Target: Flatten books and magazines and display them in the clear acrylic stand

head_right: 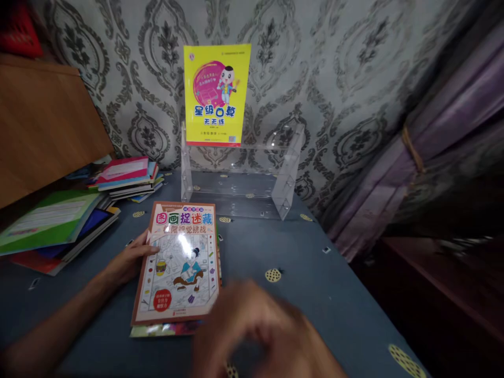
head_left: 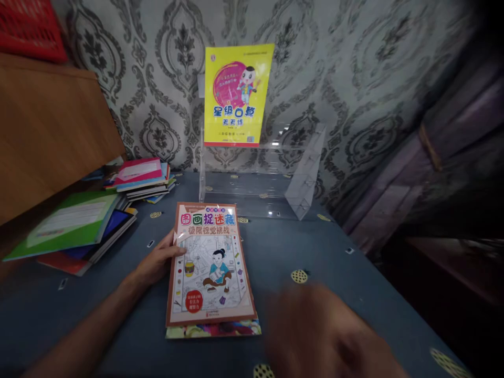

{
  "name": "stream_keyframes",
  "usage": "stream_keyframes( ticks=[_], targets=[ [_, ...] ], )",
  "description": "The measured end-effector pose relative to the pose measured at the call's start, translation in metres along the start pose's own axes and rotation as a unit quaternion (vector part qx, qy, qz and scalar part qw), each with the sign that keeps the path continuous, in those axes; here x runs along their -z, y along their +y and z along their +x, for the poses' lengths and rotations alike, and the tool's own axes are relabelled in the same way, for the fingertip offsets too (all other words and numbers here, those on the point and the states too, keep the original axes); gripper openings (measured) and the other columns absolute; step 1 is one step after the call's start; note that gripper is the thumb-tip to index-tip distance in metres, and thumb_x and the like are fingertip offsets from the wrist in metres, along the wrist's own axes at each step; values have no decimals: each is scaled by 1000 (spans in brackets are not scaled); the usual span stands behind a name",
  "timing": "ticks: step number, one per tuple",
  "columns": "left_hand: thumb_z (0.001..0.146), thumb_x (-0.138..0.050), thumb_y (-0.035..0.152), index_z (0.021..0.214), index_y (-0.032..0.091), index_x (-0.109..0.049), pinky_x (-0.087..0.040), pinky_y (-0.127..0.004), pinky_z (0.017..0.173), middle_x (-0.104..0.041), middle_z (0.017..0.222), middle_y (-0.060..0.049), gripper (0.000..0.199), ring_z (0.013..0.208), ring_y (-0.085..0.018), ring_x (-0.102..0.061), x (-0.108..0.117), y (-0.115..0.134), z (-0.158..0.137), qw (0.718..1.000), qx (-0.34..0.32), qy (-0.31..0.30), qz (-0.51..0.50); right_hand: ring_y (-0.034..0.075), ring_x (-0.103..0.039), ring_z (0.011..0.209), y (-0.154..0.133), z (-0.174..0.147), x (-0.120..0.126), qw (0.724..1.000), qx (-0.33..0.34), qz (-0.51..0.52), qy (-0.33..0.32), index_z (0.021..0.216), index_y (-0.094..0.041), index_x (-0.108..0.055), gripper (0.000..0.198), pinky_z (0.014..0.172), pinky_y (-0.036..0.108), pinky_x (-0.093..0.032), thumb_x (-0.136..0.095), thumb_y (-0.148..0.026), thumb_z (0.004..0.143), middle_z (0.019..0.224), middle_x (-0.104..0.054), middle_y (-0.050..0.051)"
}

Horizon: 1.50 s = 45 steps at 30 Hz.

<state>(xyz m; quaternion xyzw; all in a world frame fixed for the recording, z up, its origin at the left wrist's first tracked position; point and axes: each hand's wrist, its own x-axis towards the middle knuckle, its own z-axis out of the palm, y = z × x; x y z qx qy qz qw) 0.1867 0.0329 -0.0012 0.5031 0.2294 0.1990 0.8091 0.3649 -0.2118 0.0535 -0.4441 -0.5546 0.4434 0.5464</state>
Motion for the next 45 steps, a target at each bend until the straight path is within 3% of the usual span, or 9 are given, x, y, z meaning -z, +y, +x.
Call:
stream_keyframes(
  ticks=[1, 3, 5, 7, 13, 19, 26, 33, 45],
  targets=[
    [62, -82, 23, 124, 21, -53, -63, -37, 74, -77, 108, -9, 68, 95, -33, -75, -1, 1, -1, 1000, 2, 3, 4, 15, -60, 53, 1, 17, 4, 999, -8, 19, 28, 79, -25, -74, 47, 48, 25, -44, -70, -71, 73, 62, -68, 2],
    [62, -83, 23, 119, 21, -54, -63, -35, 71, -78, 105, -8, 64, 90, -32, -76, -2, 2, -2, 1000, 4, 10, 7, 15, -59, 59, 11, 52, 14, 979, -1, 41, 200, 82, -24, -73, 35, 51, 25, -45, -73, -58, 76, 68, -68, 2],
    [61, -83, 23, 118, 21, -54, -63, -35, 70, -78, 102, -7, 64, 86, -30, -76, -2, 3, -2, 1000, 5, 15, 6, 16, -59, 67, 29, 78, 24, 929, 21, 23, 368, 90, -22, -71, 35, 53, 24, -44, -76, -52, 73, 77, -67, 3],
    [61, -83, 23, 119, 22, -54, -63, -36, 72, -78, 102, -7, 65, 85, -30, -76, -1, 3, -3, 1000, 6, 17, 7, 16, -57, 65, 51, 92, 31, 906, 14, 12, 422, 95, -21, -69, 41, 50, 24, -42, -77, -51, 68, 78, -65, 2],
    [63, -82, 24, 126, 23, -53, -63, -40, 79, -77, 108, -8, 70, 93, -32, -75, 2, 2, -4, 1000, 10, 17, 14, 7, -33, 39, 81, 83, 28, 957, -54, 1, 284, 84, -19, -66, 46, 37, 22, -28, -66, -64, 78, 53, -48, -6],
    [63, -81, 24, 128, 23, -54, -63, -41, 80, -77, 109, -8, 70, 93, -32, -75, 2, 1, -4, 1000, 5, 18, 11, 4, -31, 34, 87, 72, 29, 980, -87, 33, 178, 93, -19, -65, 46, 33, 18, -24, -76, -59, 74, 54, -57, -7],
    [62, -86, 30, 137, 21, -51, -63, -41, 75, -77, 111, -12, 83, 91, -35, -75, 0, -2, -7, 1000, 11, -5, 19, 3, -28, 32, 92, 74, 28, 979, -59, 31, 194, 87, -19, -65, 43, 31, 18, -21, -76, -58, 74, 48, -50, -10],
    [68, -84, 31, 135, 16, -56, -63, -44, 77, -78, 108, -16, 75, 87, -35, -76, -2, -5, -11, 998, 29, -41, 49, 4, -28, 33, 90, 73, 26, 977, -49, 35, 203, 84, -19, -68, 42, 32, 18, -20, -79, -58, 72, 47, -48, -9],
    [64, -86, 32, 134, 14, -56, -62, -42, 75, -80, 97, -13, 78, 86, -35, -76, -3, -5, -11, 998, 21, -22, 47, 4, -28, 36, 88, 73, 24, 976, -52, 35, 210, 86, -18, -70, 42, 33, 19, -20, -79, -57, 72, 49, -49, -8]
  ],
)
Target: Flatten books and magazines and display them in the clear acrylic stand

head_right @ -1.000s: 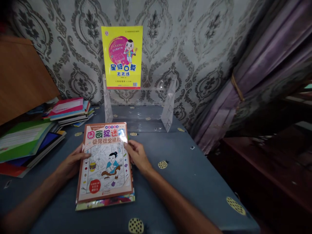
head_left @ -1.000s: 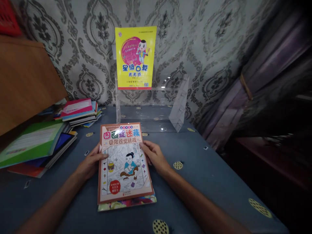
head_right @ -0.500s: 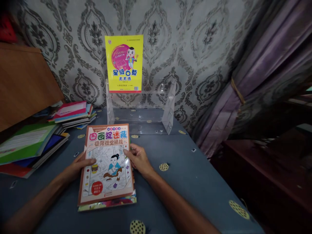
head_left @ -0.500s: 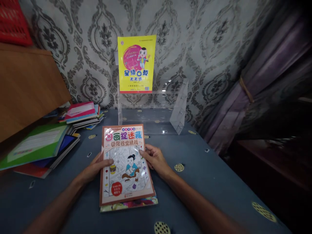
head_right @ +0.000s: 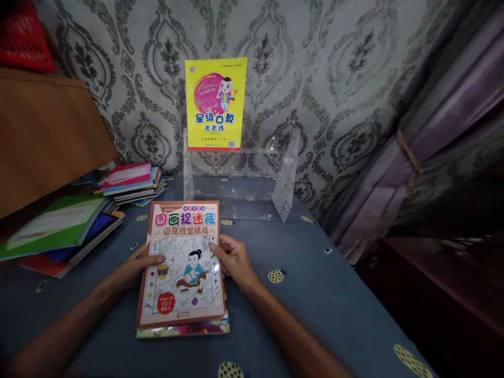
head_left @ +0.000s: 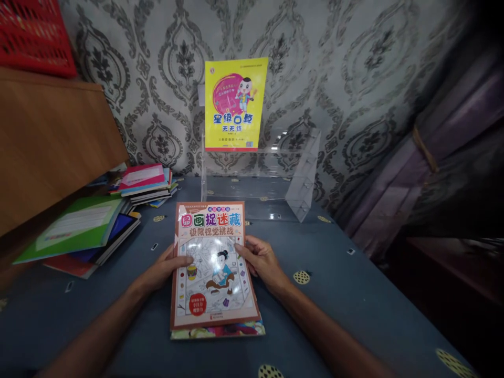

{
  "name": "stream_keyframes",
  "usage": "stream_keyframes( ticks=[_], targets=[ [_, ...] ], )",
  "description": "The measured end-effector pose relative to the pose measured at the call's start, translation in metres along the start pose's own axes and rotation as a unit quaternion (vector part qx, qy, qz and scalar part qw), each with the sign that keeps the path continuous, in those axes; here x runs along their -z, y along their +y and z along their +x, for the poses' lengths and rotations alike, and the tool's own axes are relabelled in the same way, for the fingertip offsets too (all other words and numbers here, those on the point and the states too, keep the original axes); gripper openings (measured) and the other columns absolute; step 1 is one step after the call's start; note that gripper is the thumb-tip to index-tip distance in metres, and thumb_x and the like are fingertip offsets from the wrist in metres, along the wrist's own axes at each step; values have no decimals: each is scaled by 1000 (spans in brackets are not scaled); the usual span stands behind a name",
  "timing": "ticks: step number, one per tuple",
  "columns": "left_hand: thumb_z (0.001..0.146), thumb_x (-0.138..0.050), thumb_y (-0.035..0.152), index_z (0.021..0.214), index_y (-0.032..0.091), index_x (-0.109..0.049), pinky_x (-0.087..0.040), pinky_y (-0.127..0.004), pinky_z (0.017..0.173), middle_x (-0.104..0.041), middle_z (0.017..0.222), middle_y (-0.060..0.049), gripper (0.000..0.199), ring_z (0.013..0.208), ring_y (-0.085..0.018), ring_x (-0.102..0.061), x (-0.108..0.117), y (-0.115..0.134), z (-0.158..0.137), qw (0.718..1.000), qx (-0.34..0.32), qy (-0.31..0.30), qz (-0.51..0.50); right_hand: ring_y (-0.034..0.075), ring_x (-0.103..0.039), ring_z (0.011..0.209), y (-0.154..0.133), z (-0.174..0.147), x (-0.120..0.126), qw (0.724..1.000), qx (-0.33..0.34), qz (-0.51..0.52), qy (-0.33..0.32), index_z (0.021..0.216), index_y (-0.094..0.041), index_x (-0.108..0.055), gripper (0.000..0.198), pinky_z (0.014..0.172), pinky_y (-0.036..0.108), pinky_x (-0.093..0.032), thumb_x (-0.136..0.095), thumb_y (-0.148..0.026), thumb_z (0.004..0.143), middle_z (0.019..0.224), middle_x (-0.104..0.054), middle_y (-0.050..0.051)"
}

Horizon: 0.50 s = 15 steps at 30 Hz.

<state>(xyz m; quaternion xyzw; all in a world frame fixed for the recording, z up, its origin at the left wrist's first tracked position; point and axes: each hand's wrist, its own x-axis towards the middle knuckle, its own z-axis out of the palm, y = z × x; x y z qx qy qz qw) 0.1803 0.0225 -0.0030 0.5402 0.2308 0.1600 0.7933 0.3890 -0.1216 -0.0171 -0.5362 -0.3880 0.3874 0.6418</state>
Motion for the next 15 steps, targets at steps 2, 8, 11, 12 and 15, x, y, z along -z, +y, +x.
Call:
stream_keyframes(
  ticks=[2, 8, 11, 12, 15],
  targets=[
    [64, -86, 32, 132, 14, -57, -62, -41, 76, -80, 97, -13, 76, 86, -34, -76, 0, 1, 0, 1000, -6, -4, 1, 4, -28, 36, 0, 0, 0, 1000, 1, -3, -1, 88, -19, -71, 41, 33, 19, -20, -79, -56, 73, 48, -48, -8],
    [62, -87, 33, 124, 13, -60, -62, -42, 75, -79, 97, -14, 71, 81, -34, -76, 1, 1, 0, 1000, 5, 5, 8, 4, -28, 36, -1, -1, 1, 1000, -5, -9, 0, 93, -19, -72, 42, 34, 19, -20, -76, -56, 75, 50, -49, -7],
    [63, -86, 34, 130, 13, -56, -61, -44, 77, -79, 98, -14, 77, 84, -35, -76, 3, 0, 1, 1000, 9, -3, 8, 4, -28, 36, -1, -1, 0, 1000, -13, -8, 8, 94, -18, -73, 43, 34, 18, -21, -78, -55, 73, 49, -49, -8],
    [63, -87, 34, 131, 12, -55, -61, -44, 77, -79, 98, -14, 79, 85, -35, -76, 3, 0, 1, 1000, 11, 0, 8, 4, -28, 36, -2, -1, 0, 1000, -14, -8, 9, 94, -18, -73, 43, 34, 18, -20, -79, -54, 72, 49, -49, -8],
    [60, -88, 35, 129, 12, -54, -61, -44, 79, -79, 98, -14, 80, 86, -35, -76, 4, -2, 1, 1000, 16, 20, 7, 3, -28, 36, -2, 0, 0, 1000, -16, -5, 8, 92, -17, -72, 44, 33, 17, -20, -81, -54, 71, 49, -48, -9]
  ],
)
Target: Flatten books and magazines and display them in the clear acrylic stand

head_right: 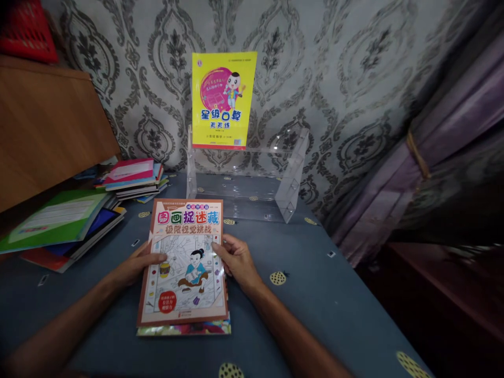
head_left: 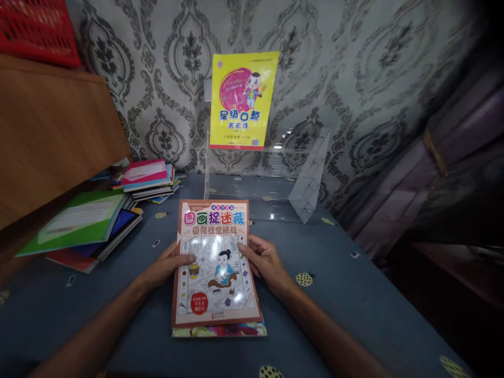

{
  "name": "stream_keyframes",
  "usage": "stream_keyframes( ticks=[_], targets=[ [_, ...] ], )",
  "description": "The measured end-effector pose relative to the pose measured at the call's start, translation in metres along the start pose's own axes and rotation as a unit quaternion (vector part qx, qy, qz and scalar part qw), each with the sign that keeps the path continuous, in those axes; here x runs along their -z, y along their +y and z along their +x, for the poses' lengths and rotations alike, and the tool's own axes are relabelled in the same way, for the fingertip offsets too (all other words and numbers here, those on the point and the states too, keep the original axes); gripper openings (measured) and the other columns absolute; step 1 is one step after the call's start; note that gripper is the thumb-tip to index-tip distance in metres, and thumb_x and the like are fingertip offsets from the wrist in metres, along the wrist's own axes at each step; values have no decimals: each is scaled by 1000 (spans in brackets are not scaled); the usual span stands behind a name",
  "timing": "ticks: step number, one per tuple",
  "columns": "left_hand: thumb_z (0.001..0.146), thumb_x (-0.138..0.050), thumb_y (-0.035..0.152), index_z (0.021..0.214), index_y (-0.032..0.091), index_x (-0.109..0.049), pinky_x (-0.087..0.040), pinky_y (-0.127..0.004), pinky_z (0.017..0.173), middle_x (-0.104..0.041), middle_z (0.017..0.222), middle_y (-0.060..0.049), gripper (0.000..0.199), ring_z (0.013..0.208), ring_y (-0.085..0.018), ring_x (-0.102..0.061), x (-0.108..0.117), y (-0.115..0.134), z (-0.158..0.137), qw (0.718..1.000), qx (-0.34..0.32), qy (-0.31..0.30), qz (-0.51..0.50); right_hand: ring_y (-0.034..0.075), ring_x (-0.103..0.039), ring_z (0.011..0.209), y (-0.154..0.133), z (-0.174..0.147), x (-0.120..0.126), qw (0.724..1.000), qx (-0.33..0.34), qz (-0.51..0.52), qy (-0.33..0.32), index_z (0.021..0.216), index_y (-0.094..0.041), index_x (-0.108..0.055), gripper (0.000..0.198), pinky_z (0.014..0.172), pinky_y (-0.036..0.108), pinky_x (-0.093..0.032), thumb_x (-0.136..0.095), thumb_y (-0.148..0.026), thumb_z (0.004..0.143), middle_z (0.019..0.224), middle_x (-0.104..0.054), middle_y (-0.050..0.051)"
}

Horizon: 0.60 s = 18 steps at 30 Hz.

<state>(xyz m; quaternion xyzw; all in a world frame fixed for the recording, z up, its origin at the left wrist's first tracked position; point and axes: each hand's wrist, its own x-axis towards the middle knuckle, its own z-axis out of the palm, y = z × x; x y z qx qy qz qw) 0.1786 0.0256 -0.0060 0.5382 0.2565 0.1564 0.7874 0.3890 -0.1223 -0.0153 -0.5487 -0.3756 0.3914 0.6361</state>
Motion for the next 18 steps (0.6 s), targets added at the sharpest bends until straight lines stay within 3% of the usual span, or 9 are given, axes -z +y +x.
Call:
stream_keyframes(
  ticks=[8, 18],
  targets=[
    [57, -89, 37, 115, 13, -58, -61, -43, 77, -79, 98, -15, 70, 86, -36, -76, -3, 4, 2, 1000, 19, -1, -1, 3, -28, 35, 1, 3, 3, 1000, 4, -1, -4, 95, -17, -72, 49, 32, 17, -21, -77, -60, 72, 49, -48, -9],
    [56, -89, 35, 116, 13, -58, -62, -45, 76, -80, 95, -14, 71, 82, -36, -76, -4, 1, 6, 999, 32, 24, 0, 3, -28, 37, 4, 3, 5, 1000, 8, 9, -15, 97, -16, -71, 49, 34, 18, -21, -75, -60, 76, 53, -51, -7]
  ],
)
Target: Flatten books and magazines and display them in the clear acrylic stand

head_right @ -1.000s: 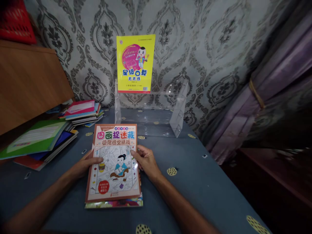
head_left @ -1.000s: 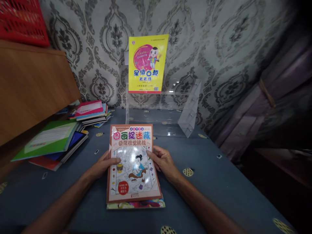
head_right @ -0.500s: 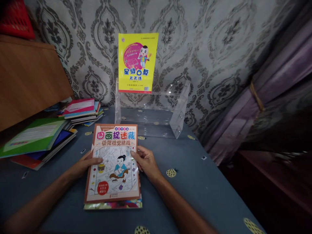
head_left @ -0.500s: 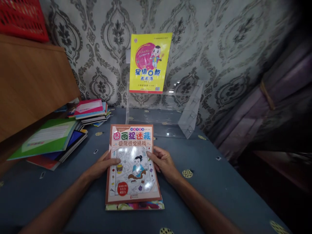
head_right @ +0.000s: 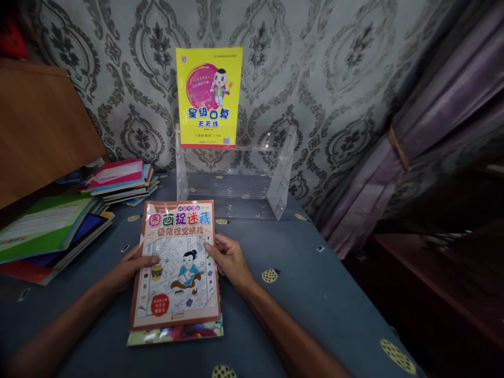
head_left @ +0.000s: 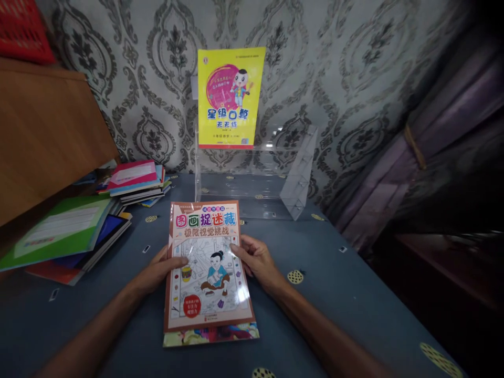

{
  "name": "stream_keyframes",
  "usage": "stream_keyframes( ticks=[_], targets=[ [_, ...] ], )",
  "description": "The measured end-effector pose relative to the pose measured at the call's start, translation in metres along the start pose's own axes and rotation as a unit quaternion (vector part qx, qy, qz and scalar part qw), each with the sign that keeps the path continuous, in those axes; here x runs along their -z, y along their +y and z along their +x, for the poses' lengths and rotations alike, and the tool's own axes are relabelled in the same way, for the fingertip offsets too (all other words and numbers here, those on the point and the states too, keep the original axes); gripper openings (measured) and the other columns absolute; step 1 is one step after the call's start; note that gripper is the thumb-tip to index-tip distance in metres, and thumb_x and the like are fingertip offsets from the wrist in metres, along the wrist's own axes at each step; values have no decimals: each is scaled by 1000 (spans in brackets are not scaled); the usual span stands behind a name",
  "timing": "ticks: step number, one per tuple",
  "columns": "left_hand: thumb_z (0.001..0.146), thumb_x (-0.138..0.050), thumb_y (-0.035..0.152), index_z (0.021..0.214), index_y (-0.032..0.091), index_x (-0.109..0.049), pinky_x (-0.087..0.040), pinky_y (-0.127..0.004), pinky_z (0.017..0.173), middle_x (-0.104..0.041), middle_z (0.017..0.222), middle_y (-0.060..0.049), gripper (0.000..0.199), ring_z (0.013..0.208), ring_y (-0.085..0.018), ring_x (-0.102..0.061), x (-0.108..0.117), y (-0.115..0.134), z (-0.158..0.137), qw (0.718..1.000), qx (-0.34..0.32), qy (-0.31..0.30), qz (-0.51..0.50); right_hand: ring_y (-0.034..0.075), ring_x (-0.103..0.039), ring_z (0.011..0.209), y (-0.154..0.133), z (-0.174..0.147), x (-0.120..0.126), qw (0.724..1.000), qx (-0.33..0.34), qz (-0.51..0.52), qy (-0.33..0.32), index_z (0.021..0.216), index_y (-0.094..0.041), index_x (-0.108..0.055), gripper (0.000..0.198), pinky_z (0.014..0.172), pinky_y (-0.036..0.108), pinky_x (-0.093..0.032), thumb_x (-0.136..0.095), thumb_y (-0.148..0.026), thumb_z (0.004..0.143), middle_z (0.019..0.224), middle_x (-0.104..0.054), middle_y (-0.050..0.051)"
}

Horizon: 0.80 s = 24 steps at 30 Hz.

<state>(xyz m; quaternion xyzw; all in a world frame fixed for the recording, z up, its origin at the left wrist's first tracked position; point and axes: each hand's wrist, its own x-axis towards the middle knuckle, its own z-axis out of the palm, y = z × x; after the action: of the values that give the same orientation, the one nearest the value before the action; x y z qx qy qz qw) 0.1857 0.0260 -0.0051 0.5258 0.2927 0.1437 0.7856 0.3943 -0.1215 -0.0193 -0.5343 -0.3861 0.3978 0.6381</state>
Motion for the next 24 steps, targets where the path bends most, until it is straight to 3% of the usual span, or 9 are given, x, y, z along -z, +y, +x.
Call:
stream_keyframes(
  ticks=[11, 17, 24],
  targets=[
    [60, -88, 40, 115, 13, -61, -61, -42, 75, -79, 99, -16, 67, 87, -36, -76, -2, 1, -2, 999, -24, -18, 11, 2, -26, 37, 1, 2, 2, 1000, 6, 8, -8, 99, -17, -71, 50, 33, 17, -19, -75, -61, 77, 54, -52, -7],
    [69, -86, 39, 134, 18, -53, -58, -47, 92, -72, 123, -16, 76, 108, -37, -70, -2, -1, -11, 995, -27, -85, 46, 2, -25, 37, -1, 2, 5, 999, -10, 38, 16, 97, -17, -73, 48, 34, 17, -17, -77, -59, 75, 52, -51, -8],
    [69, -86, 45, 136, 17, -51, -55, -51, 96, -70, 126, -18, 81, 112, -39, -68, 4, -14, -7, 996, -18, -73, 55, 2, -23, 37, -3, 3, 8, 998, -17, 59, 24, 96, -17, -73, 47, 35, 17, -16, -79, -58, 73, 50, -47, -9]
  ],
)
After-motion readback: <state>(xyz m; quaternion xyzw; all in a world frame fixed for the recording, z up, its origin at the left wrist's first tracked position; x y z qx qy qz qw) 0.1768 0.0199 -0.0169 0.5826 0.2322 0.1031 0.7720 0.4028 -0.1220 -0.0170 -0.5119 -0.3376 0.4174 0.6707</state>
